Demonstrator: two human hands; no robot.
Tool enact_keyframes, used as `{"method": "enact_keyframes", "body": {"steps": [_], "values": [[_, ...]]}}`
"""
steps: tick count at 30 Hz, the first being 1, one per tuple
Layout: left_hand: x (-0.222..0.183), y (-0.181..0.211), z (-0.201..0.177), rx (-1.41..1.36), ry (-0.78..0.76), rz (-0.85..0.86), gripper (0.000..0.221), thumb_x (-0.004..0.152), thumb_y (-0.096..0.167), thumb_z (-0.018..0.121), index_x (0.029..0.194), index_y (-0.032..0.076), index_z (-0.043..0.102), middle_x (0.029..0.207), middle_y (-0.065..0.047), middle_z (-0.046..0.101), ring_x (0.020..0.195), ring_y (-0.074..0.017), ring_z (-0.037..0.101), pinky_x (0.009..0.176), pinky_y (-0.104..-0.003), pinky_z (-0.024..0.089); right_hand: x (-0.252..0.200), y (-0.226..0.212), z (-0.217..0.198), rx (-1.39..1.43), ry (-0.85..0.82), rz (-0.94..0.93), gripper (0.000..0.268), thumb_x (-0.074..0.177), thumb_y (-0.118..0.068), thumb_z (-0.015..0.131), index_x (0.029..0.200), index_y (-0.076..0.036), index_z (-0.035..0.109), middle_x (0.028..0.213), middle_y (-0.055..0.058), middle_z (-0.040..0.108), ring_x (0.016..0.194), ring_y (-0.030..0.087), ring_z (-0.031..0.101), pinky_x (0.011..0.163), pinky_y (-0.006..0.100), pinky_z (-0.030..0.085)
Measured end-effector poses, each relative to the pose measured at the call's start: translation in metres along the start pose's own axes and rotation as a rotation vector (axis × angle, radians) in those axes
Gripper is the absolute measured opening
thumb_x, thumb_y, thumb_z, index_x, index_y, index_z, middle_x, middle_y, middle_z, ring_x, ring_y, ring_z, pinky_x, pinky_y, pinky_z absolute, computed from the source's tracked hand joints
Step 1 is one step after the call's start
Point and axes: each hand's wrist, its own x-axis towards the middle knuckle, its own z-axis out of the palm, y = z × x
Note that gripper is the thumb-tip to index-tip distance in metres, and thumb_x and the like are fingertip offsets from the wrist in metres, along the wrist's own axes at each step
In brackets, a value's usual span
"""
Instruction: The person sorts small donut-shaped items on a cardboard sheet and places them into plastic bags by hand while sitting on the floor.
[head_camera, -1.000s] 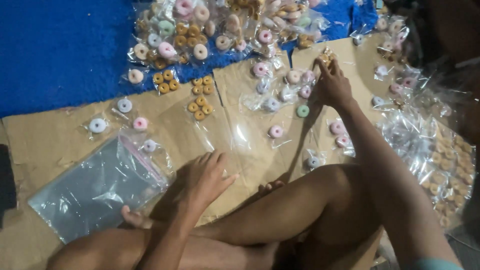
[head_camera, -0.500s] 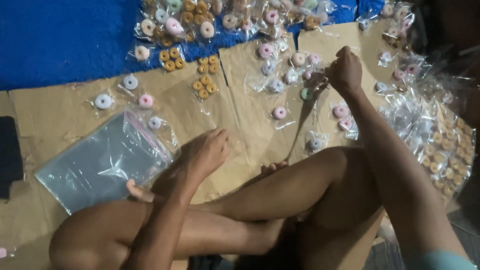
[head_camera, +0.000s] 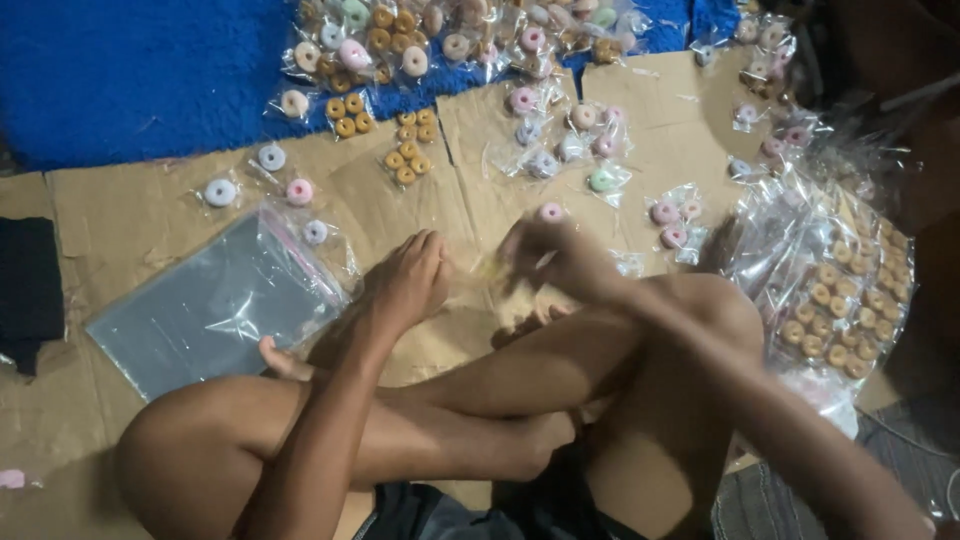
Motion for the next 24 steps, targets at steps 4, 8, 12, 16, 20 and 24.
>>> {"method": "enact_keyframes", "body": {"steps": [4,8,12,16,20,24], "values": [[0.004,-0.001,0.002,-0.192,0.096,0.058,0.017,0.102,0.011,0.042,0.105,0.001,0.055,0.088,-0.015,0.056,0.085,-0.0357,0.066,0.069,-0.044,0.051,0.004,0.038,0.048,-0.009,0.028,0.123,0.015,0.093,-0.009,0.067,0.105,0.001,0.066,0.083,0.022,0.073,0.060,0.024,0.071,0.051,0.036,0.064],[0.007,-0.004,0.012,-0.175,0.138,0.126,0.011,0.098,0.004,0.048,0.106,0.001,0.055,0.089,-0.014,0.057,0.085,-0.0327,0.065,0.070,-0.041,0.051,0.013,0.060,0.056,0.051,0.224,0.098,0.024,0.098,-0.010,0.064,0.119,0.001,0.060,0.101,0.025,0.066,0.060,0.025,0.071,0.051,0.034,0.063],[0.007,0.007,0.001,-0.290,0.179,0.114,0.016,0.098,0.000,0.048,0.113,0.001,0.054,0.100,-0.016,0.061,0.095,-0.0342,0.069,0.077,-0.043,0.055,0.017,0.056,0.060,0.096,0.322,0.039,0.038,0.098,-0.003,0.060,0.135,0.002,0.052,0.125,0.032,0.058,0.069,0.032,0.075,0.055,0.039,0.067],[0.008,0.004,0.002,-0.389,0.233,0.143,0.014,0.098,0.000,0.051,0.111,0.002,0.055,0.097,-0.017,0.060,0.097,-0.0379,0.069,0.080,-0.044,0.058,0.017,0.051,0.061,0.257,0.182,0.112,0.038,0.100,-0.005,0.055,0.137,0.003,0.053,0.133,0.035,0.054,0.073,0.034,0.075,0.056,0.040,0.067],[0.007,0.005,-0.005,-0.366,0.282,0.178,0.011,0.101,0.002,0.052,0.111,0.002,0.056,0.096,-0.016,0.060,0.094,-0.0364,0.070,0.077,-0.042,0.060,0.027,0.050,0.049,0.391,0.238,0.103,0.044,0.100,0.002,0.046,0.144,0.001,0.047,0.141,0.036,0.047,0.072,0.034,0.076,0.052,0.038,0.067],[0.011,0.000,0.001,-0.410,0.324,0.180,0.010,0.103,0.008,0.053,0.111,0.004,0.057,0.093,-0.014,0.058,0.089,-0.0339,0.068,0.075,-0.044,0.058,0.027,0.043,0.048,0.423,0.072,0.135,0.040,0.096,0.006,0.047,0.135,0.009,0.054,0.130,0.037,0.058,0.073,0.036,0.076,0.049,0.039,0.065]]}}
